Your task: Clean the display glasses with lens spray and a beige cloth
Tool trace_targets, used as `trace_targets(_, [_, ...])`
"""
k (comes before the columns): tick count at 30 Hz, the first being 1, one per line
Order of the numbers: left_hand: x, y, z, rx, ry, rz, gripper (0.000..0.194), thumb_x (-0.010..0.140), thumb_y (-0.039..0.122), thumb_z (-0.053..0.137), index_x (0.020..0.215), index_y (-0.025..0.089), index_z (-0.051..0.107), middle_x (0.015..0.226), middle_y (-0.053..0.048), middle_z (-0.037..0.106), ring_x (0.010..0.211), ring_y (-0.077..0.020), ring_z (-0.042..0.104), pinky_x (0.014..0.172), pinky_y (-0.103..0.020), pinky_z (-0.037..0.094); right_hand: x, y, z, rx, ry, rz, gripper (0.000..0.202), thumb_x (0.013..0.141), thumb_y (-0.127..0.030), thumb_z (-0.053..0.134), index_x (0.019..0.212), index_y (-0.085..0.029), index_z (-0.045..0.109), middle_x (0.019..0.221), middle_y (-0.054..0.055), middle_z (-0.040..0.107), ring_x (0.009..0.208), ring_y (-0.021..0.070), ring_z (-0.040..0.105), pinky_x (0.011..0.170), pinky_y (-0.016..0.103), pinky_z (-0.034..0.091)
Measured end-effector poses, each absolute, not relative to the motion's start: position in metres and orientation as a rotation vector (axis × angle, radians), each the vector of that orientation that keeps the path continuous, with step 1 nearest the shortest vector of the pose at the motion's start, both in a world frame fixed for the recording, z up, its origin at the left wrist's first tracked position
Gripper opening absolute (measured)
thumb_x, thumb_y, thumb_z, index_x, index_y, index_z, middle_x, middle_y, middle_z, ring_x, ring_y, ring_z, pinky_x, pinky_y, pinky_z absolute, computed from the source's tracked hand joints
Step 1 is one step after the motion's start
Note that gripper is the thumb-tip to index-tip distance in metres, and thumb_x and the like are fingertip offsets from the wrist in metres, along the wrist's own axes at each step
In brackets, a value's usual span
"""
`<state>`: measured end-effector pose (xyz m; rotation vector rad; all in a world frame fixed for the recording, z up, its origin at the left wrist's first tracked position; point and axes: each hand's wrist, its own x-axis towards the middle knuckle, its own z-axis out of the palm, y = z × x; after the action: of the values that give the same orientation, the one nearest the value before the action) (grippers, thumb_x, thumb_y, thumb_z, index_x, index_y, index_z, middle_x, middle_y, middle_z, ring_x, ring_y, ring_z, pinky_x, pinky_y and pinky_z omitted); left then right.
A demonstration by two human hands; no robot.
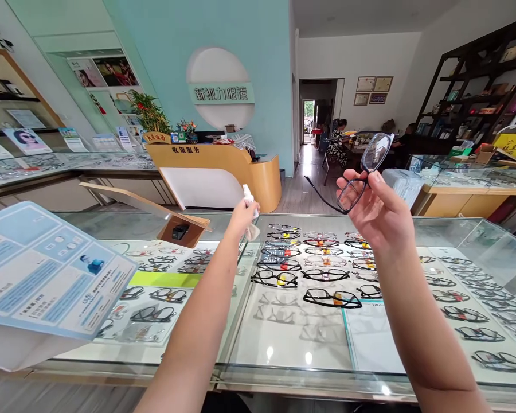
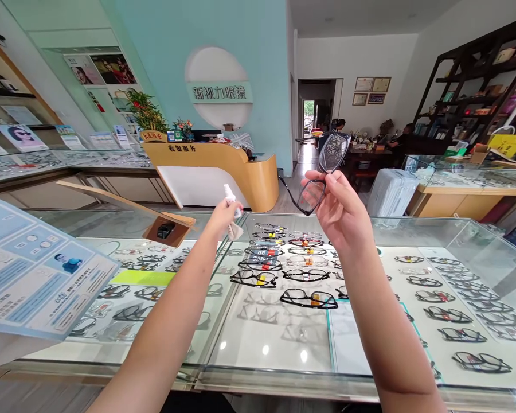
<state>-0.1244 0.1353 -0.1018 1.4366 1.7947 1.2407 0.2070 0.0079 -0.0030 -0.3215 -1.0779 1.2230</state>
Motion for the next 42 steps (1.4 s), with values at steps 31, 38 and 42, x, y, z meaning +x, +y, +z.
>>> trace_targets(31, [-0.033, 0.032, -0.035, 1.751, 1.032, 1.248, 0.071, 0.091, 0.088, 0.043, 0.066, 0.022, 0.055, 0.063, -0.004, 0.056, 0.054, -0.0151, 0.048, 0.048, -0.028, 0.039, 0.169, -0.004, -0.018, -0.47, -1.497, 1.463, 0.035, 0.088, -0.05, 0.093, 0.086, -0.027, 0.066, 0.094, 0.001, 0.083, 0.097, 0.0205, 0.073, 0.095, 0.038, 0.053])
trace_targets(38, [-0.032, 0.025, -0.026, 1.813, 0.981, 1.112, 0.08, 0.088, 0.097, 0.037, 0.066, 0.023, 0.056, 0.064, -0.004, 0.053, 0.058, -0.017, 0.051, 0.05, -0.028, 0.042, 0.173, 0.003, -0.016, -0.445, -1.353, 1.489, 0.039, 0.084, -0.048, 0.096, 0.084, -0.027, 0.064, 0.094, 0.001, 0.083, 0.092, 0.0191, 0.074, 0.093, 0.036, 0.056])
trace_targets(42, [-0.028, 0.017, -0.022, 1.973, 1.015, 0.95, 0.078, 0.092, 0.093, 0.038, 0.061, 0.022, 0.052, 0.062, -0.004, 0.05, 0.057, -0.0158, 0.046, 0.053, -0.029, 0.042, 0.174, 0.01, -0.018, -0.416, -1.218, 1.483, 0.038, 0.082, -0.044, 0.098, 0.083, -0.026, 0.064, 0.093, 0.0, 0.083, 0.087, 0.0166, 0.073, 0.087, 0.032, 0.059])
